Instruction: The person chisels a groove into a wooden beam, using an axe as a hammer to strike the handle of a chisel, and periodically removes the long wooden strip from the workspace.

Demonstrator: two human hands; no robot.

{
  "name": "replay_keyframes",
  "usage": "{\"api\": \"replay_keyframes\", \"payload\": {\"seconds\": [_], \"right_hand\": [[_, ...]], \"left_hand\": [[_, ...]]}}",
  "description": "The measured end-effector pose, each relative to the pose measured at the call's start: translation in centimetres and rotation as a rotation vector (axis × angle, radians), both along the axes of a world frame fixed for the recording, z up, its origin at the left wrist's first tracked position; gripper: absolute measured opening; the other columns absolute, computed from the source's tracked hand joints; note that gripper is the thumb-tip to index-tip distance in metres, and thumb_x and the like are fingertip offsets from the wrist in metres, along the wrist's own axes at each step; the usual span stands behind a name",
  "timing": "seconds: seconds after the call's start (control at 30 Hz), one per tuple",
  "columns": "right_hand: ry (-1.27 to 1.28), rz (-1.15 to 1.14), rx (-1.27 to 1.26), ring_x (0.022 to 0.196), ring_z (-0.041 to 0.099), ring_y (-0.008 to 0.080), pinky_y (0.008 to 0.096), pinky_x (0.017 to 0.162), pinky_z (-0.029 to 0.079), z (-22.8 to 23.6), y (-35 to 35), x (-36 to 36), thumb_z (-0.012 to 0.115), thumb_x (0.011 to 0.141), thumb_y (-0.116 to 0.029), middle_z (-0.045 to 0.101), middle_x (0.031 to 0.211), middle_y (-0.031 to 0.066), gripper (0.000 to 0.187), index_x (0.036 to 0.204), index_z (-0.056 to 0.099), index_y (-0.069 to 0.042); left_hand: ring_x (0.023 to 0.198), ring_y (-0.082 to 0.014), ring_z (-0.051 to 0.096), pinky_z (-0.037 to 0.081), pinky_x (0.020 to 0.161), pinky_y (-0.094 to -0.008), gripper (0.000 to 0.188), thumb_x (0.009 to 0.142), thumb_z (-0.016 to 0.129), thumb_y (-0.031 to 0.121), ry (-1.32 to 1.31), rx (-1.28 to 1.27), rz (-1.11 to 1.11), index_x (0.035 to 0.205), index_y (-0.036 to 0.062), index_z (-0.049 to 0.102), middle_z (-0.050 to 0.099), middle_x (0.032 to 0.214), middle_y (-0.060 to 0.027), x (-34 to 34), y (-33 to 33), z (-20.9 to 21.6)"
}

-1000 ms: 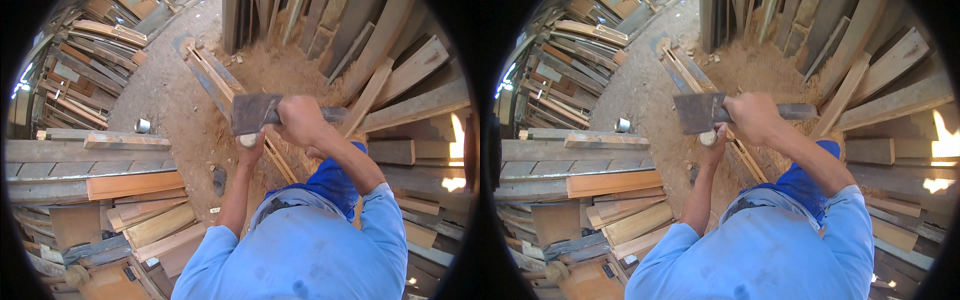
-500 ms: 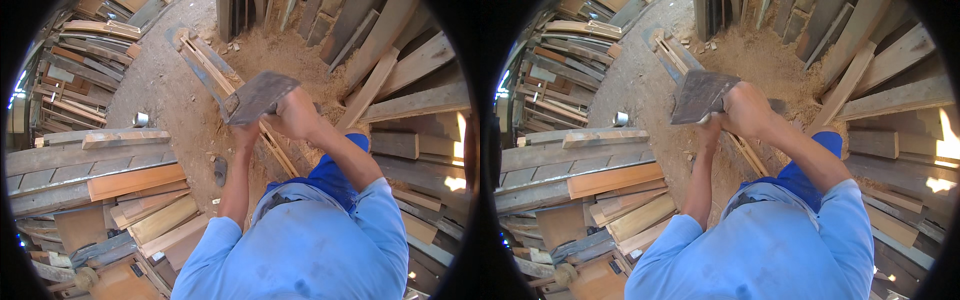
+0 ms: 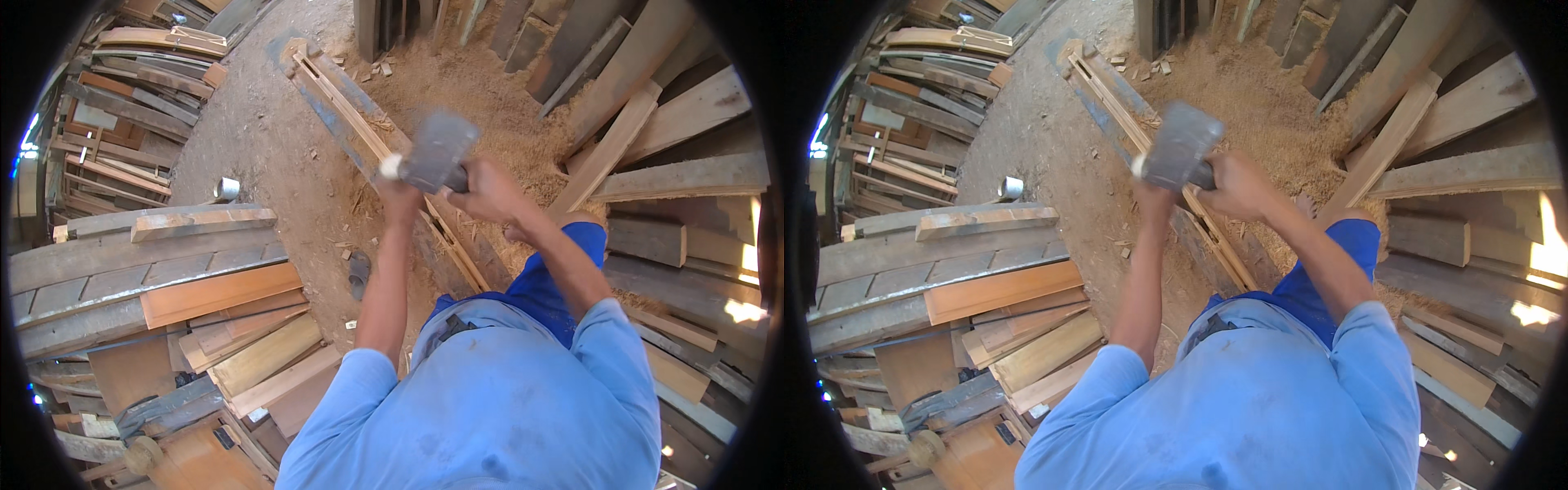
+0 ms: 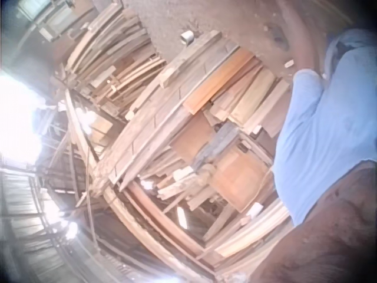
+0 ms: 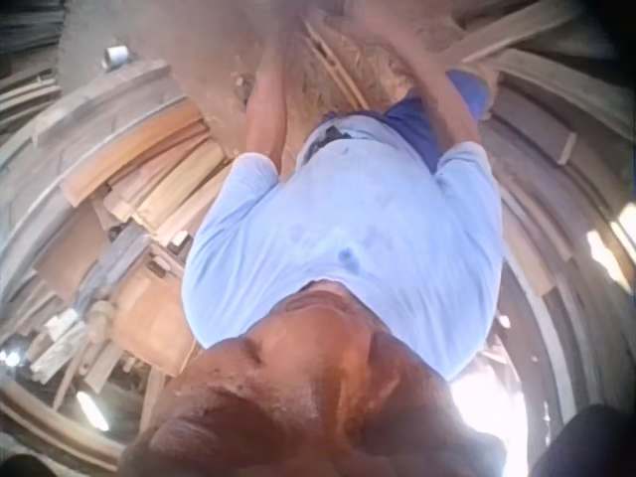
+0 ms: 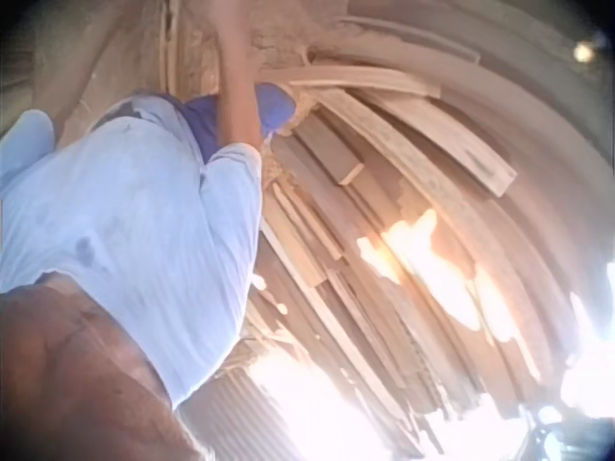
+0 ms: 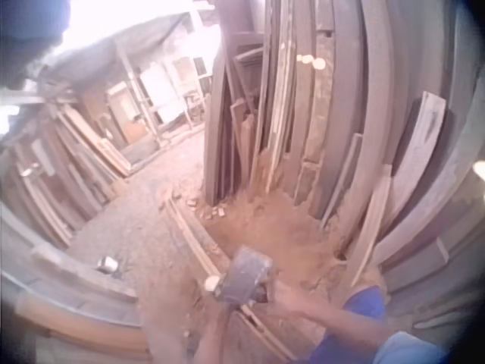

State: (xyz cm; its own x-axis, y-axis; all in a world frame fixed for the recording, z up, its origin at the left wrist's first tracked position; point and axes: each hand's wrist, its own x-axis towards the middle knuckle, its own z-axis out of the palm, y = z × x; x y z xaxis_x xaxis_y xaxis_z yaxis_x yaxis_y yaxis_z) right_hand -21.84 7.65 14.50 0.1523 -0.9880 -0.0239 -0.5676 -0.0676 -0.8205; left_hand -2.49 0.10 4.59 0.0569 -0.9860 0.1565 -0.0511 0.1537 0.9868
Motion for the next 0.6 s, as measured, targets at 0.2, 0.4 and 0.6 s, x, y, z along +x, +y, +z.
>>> {"api": "replay_keyframes", "payload": {"seconds": [0.2, 0.4, 0.6], "right_hand": [[-0.479, -0.131, -0.093, 0.075, 0.06, 0.0173, 0.0355, 0.071, 0.051, -12.4, 9.1, 0.6, 0.078, 0.09, -0.016, 0.064, 0.081, 0.0056, 0.018, 0.088, 0.064, -0.005], [-0.477, -0.199, 0.037, 0.073, 0.057, 0.0159, 0.0342, 0.069, 0.05, -13.7, 13.1, -1.0, 0.077, 0.092, -0.015, 0.063, 0.084, 0.0021, 0.018, 0.087, 0.063, -0.005], [-0.331, -0.234, -0.015, 0.075, 0.058, 0.0149, 0.035, 0.068, 0.05, -12.3, 13.5, -3.5, 0.083, 0.089, -0.019, 0.062, 0.082, 0.0027, 0.024, 0.09, 0.063, -0.005]], "left_hand": [[0.055, -0.0131, 0.058, 0.047, 0.051, -0.0287, 0.01, 0.093, 0.072, 0.009, 0.174, 0.267, 0.002, 0.098, 0.0057, 0.064, 0.061, 0.072, -0.0012, 1.6, -4.3, -3.4], [0.061, -0.0107, 0.059, 0.048, 0.052, -0.0276, 0.011, 0.091, 0.073, 0.005, 0.245, 0.326, 0.023, 0.097, 0.0054, 0.063, 0.062, 0.077, -0.0019, 1.8, -5.4, -3.1], [0.075, -0.0083, 0.062, 0.053, 0.067, -0.0256, 0.016, 0.091, 0.076, 0.007, 0.104, 0.137, -0.178, 0.099, 0.0065, 0.062, 0.065, 0.086, 0.0002, 1.1, 2.6, 10.5]]}}
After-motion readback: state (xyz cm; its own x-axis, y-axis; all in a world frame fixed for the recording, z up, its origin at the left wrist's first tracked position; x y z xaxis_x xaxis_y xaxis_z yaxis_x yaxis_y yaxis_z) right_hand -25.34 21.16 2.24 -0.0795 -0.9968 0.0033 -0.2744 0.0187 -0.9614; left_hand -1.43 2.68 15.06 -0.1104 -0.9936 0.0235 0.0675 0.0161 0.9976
